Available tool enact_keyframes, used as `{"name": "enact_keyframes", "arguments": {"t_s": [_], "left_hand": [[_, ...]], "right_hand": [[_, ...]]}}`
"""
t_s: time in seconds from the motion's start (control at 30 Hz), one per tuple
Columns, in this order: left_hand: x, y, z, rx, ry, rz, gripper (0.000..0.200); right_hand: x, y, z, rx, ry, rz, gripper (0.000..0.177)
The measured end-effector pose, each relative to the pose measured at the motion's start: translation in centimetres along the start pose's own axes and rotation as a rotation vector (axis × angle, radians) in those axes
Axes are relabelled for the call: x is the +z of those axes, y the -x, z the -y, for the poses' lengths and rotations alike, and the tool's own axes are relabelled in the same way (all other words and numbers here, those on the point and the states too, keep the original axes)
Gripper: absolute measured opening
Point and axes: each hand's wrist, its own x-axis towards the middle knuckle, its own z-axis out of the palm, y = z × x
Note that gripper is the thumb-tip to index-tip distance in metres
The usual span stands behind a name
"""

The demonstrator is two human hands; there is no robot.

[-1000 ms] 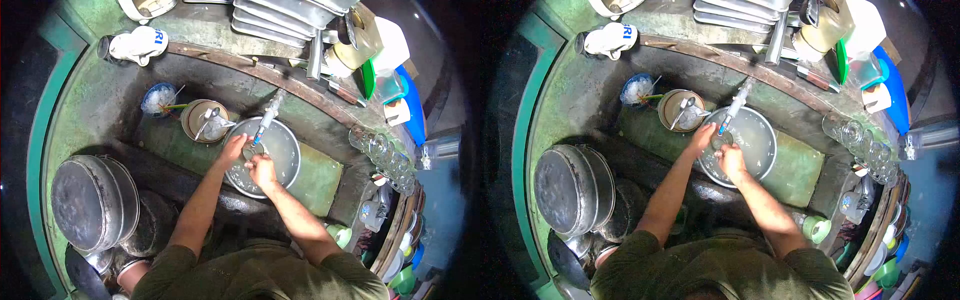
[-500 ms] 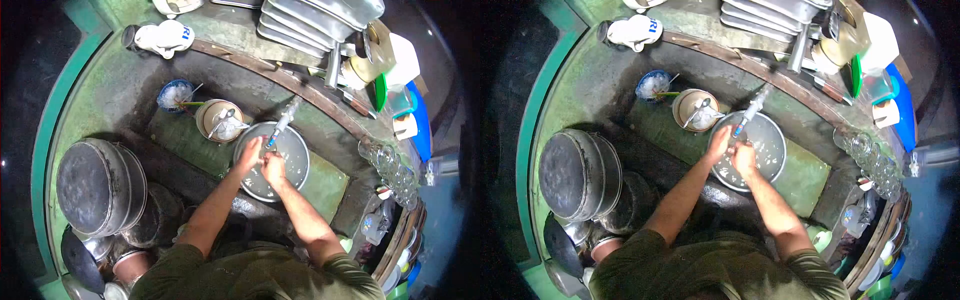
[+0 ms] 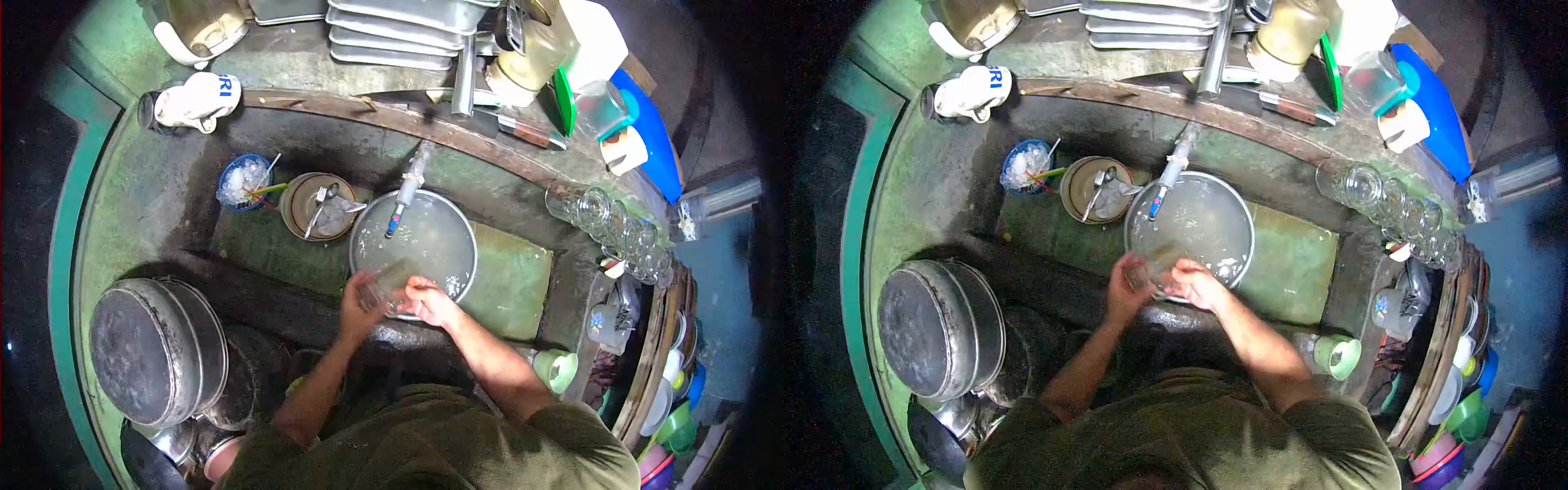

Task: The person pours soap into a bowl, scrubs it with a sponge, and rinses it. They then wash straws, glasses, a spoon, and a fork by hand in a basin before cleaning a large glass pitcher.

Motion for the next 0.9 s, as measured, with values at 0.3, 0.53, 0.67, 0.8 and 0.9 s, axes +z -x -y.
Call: {"name": "enact_keyframes", "arguments": {"t_s": [0.3,0.53,0.67,0.8,0.9], "left_hand": [[3.3,-3.4,-19.7,1.117,-0.291,-0.043,0.066],[1.2,-16.5,-29.9,1.163,-0.352,-0.342,0.065],[-0.3,-20.4,-29.0,0.768,-0.533,-0.198,0.069],[-0.6,-21.8,-25.8,0.488,-0.52,-0.085,0.068],[-0.9,-22.1,-23.3,0.517,-0.457,-0.048,0.074]], "right_hand": [[11.4,1.8,8.6,-0.059,-0.145,0.972,0.046],[17.4,1.0,13.8,-0.523,0.109,0.483,0.048],[8.0,2.2,9.1,-0.289,0.07,0.246,0.038],[-1.8,5.7,3.8,-0.144,0.097,-0.146,0.03],[-7.1,8.7,1.1,-0.08,0.075,-0.303,0.024]]}}
